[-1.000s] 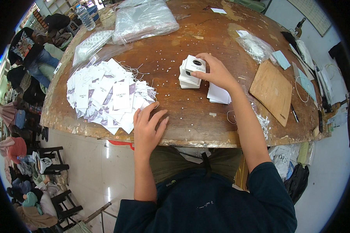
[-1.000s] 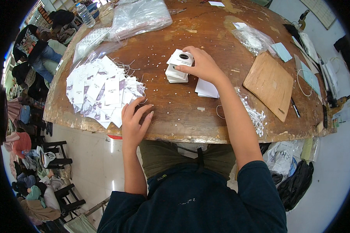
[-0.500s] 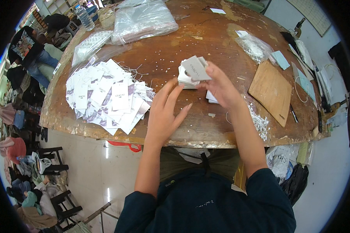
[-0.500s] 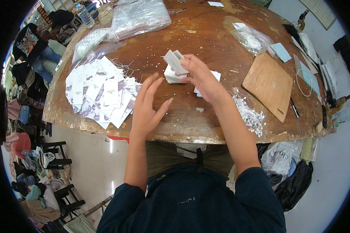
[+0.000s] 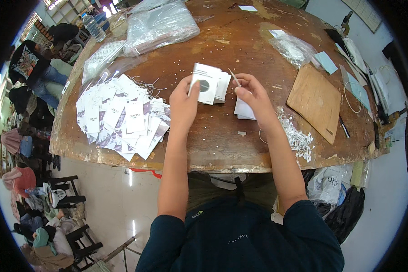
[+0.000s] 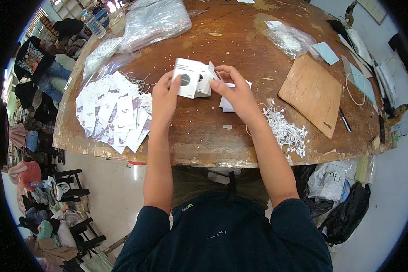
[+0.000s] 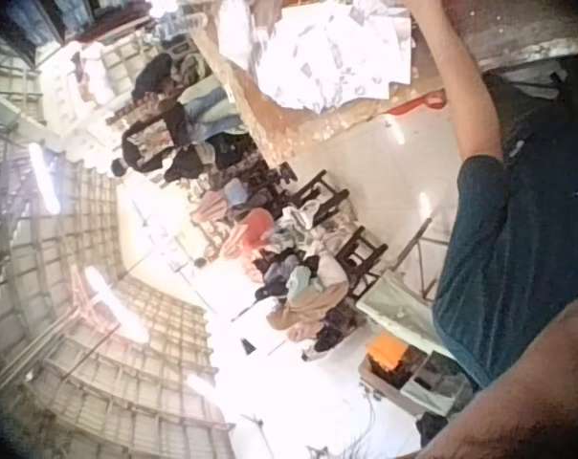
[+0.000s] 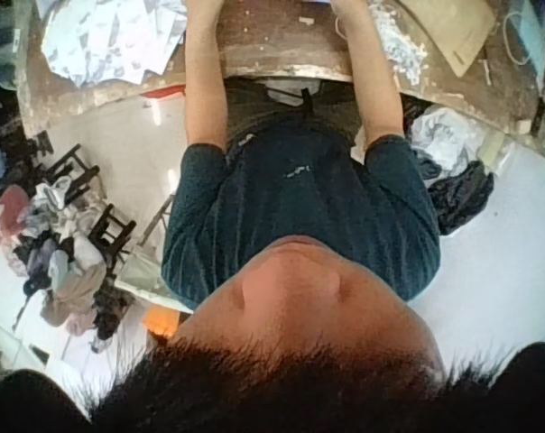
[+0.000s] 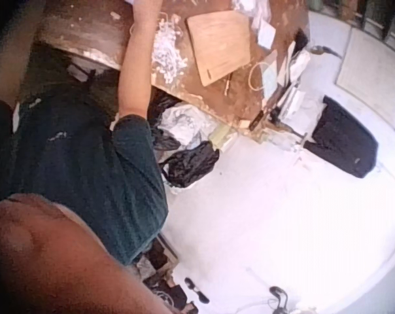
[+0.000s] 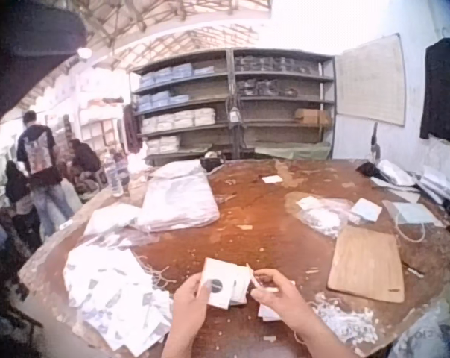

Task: The person repeatedly picks small white paper sheets and thin white strings from a table, inserts the string into each sheet, and stacks the assembled units into a growing pile. The process is continuous and repetitive throughout the clip.

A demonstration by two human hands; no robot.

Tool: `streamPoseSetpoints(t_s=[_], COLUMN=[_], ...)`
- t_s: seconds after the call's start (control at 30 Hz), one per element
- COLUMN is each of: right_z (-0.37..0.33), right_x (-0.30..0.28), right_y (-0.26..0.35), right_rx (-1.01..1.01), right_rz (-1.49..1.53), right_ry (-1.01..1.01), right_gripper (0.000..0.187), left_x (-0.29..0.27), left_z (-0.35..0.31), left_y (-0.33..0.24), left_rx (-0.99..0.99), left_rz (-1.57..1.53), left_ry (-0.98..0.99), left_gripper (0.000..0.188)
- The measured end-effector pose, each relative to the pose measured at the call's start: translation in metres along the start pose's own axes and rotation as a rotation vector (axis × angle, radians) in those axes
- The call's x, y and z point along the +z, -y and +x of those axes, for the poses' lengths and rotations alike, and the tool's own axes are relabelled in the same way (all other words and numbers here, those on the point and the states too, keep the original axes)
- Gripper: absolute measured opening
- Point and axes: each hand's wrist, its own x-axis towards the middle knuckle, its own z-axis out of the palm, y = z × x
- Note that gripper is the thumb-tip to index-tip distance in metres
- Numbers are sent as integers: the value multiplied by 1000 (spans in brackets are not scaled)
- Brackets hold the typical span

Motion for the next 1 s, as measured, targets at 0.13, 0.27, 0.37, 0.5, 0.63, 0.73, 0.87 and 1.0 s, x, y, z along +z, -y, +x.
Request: streamPoseSetpoints(t_s=[0.13,0.27,0.37,0.5,0.63,0.73,0.87,1.0], right_z=[0,-1,-3,-6,-8,-19,-55,-70], right_x=[-3,-7,-5,2,5,13,40,42], right_y=[-13,-19,-22,-23,-14,-2,8,10], right_rx=[-234,-362,-411,-458,-443,-74,91,123], right_rz=[-347,-501,-652,-736,-593,-26,180,85], right_ry=[-110,-119,-108,-112,-86,-15,174,310], right_gripper=[61,66,68,75,69,62,58,61], left_x=[15,22,24,23,10,3,2,-3], left_z=[12,12,13,10,-6,-39,-76,-87], left_y=[4,4,7,7,-8,-17,-11,-1], left_rx=[-21,-5,143,71,162,507,721,533], left_rz=[196,366,584,758,626,513,488,306], left_ry=[-26,-110,-134,-121,-44,104,231,168], left_gripper=[23,22,23,22,31,48,65,46])
